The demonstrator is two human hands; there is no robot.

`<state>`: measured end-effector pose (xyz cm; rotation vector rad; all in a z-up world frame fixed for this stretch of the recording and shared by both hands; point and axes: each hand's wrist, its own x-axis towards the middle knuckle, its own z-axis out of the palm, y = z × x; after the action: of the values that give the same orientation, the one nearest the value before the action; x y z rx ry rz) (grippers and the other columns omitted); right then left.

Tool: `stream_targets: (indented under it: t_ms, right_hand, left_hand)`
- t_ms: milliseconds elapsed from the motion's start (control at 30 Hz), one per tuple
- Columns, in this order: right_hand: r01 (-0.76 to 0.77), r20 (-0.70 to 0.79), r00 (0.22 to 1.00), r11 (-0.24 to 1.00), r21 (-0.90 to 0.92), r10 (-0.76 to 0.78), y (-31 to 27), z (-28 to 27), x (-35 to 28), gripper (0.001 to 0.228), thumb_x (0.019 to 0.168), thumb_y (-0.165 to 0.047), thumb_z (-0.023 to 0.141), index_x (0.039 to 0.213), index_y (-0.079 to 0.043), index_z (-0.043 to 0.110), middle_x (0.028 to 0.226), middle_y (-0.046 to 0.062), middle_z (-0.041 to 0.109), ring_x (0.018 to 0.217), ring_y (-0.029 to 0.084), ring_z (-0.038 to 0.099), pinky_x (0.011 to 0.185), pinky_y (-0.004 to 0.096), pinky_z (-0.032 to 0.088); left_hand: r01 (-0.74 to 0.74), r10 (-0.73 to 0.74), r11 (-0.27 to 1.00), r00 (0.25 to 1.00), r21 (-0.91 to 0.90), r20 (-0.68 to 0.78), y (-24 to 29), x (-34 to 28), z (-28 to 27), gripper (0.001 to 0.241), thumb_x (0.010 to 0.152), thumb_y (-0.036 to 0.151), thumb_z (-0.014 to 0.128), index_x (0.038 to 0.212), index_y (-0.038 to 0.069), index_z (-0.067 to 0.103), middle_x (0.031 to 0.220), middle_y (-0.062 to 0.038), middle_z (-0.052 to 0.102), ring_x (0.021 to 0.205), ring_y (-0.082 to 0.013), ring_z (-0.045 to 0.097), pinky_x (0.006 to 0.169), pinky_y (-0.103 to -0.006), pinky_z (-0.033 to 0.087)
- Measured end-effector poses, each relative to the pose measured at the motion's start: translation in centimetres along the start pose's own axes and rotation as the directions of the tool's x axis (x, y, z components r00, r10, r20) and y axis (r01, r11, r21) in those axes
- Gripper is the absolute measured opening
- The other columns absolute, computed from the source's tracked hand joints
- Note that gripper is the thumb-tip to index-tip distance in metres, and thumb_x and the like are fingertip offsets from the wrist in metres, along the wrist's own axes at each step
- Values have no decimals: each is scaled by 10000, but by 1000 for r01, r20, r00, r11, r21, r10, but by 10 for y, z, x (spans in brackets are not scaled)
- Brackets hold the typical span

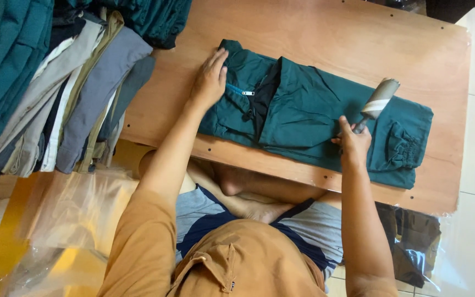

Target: The person folds a pair of green trousers on a wooden table, using a lint roller to smooth the fabric. They then place the folded trousers into a clear plastic bag and set it aside.

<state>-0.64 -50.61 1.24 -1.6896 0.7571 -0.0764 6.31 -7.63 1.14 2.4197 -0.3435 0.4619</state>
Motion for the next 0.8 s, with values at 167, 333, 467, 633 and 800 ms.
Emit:
stream_targets:
  t_ms: [167,333,467,633,800]
  right_hand:
    - [53,-26,998,998,-34,-54,-6,-1,-8,351,907,-233,802,864,-196,456,689,-10,517,498,117,556,454,264,472]
    - [197,-3,980,980,-12,-197,0,-7,-7,335,929,-181,774,840,-183,450,714,9,486,543,126,522,500,271,544]
    - [329,3,944,941,80,-330,-9,-16,-12,315,950,-122,767,876,-173,465,730,15,495,539,124,523,507,262,479]
    - [347,-35,938,938,25,-346,-15,-21,-12,363,986,-99,723,846,-178,397,707,11,433,522,125,469,506,293,441]
    - [110,-15,993,976,-189,-115,18,-20,7,313,930,-220,759,866,-173,457,722,30,574,584,144,690,399,280,454]
  left_hand:
    - [43,-55,996,984,73,169,-41,54,31,481,1054,96,387,1533,84,425,1565,-121,478,1473,-328,366,1193,-552,233]
    - [-21,-4,991,982,129,190,-54,79,33,389,1059,172,444,1418,83,566,1372,-135,624,1328,-361,496,1167,-655,119]
    - [-146,134,978,987,152,87,-68,84,32,81,969,180,629,1002,110,654,1050,-106,649,1021,-355,538,1022,-501,354]
    - [-113,107,978,993,173,43,-67,81,35,163,993,287,638,996,124,630,1031,-69,658,1014,-330,550,909,-496,376]
    - [-19,58,951,992,307,-116,-47,68,45,273,976,258,708,1156,69,626,1115,-155,574,1125,-397,512,1085,-636,316]
